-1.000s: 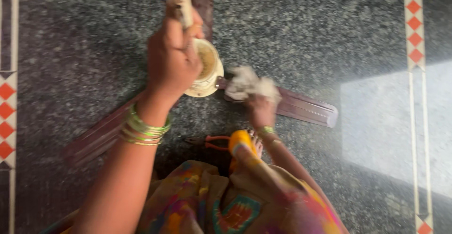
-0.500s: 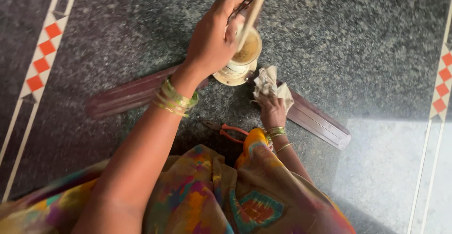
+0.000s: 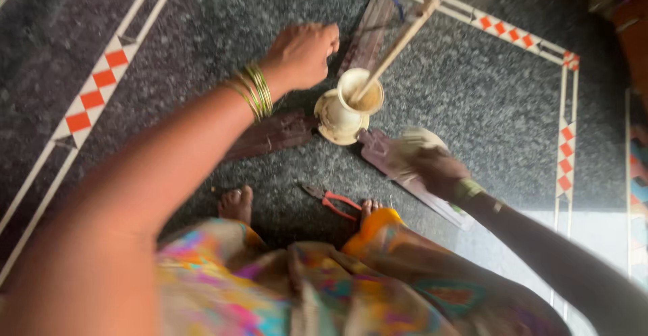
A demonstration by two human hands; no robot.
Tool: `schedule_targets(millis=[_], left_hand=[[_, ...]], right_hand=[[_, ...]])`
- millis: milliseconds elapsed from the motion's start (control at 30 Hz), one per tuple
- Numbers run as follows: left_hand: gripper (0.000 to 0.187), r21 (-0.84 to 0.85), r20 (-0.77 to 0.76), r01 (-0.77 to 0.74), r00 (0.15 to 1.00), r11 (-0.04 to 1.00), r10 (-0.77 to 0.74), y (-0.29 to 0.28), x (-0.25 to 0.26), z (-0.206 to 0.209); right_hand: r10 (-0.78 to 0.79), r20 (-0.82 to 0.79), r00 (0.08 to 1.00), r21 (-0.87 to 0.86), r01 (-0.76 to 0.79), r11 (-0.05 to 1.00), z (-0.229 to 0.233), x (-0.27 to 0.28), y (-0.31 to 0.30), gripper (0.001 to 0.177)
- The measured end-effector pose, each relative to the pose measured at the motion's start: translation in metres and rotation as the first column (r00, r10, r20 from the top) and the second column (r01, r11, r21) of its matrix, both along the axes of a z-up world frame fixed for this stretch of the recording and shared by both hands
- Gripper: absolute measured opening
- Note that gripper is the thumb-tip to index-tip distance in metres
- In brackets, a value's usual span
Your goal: The person sits on the floor and repairs a ceiling fan lying on its side. They wipe the fan motor housing with a cloth, then use a screwdriver to tighten screws on the motor casing. The person also handles a fan blade and pliers during the process.
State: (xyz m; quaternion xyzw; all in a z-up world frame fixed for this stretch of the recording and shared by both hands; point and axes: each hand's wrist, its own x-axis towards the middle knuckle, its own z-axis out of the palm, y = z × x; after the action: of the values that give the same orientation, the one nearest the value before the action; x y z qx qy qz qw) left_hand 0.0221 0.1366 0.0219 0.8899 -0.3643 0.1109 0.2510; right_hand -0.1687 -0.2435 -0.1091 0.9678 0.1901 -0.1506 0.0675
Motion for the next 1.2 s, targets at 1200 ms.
schedule_targets(millis=[1200], left_hand=[[0.007, -0.253, 0.144, 0.194, 0.976, 0.948, -0.161, 0.024, 0.075, -0.037]], right_hand=[[-0.056, 0.191, 0.98, 0.57, -0.065, 0.819, -0.274, 0.128, 0.496, 0.055]])
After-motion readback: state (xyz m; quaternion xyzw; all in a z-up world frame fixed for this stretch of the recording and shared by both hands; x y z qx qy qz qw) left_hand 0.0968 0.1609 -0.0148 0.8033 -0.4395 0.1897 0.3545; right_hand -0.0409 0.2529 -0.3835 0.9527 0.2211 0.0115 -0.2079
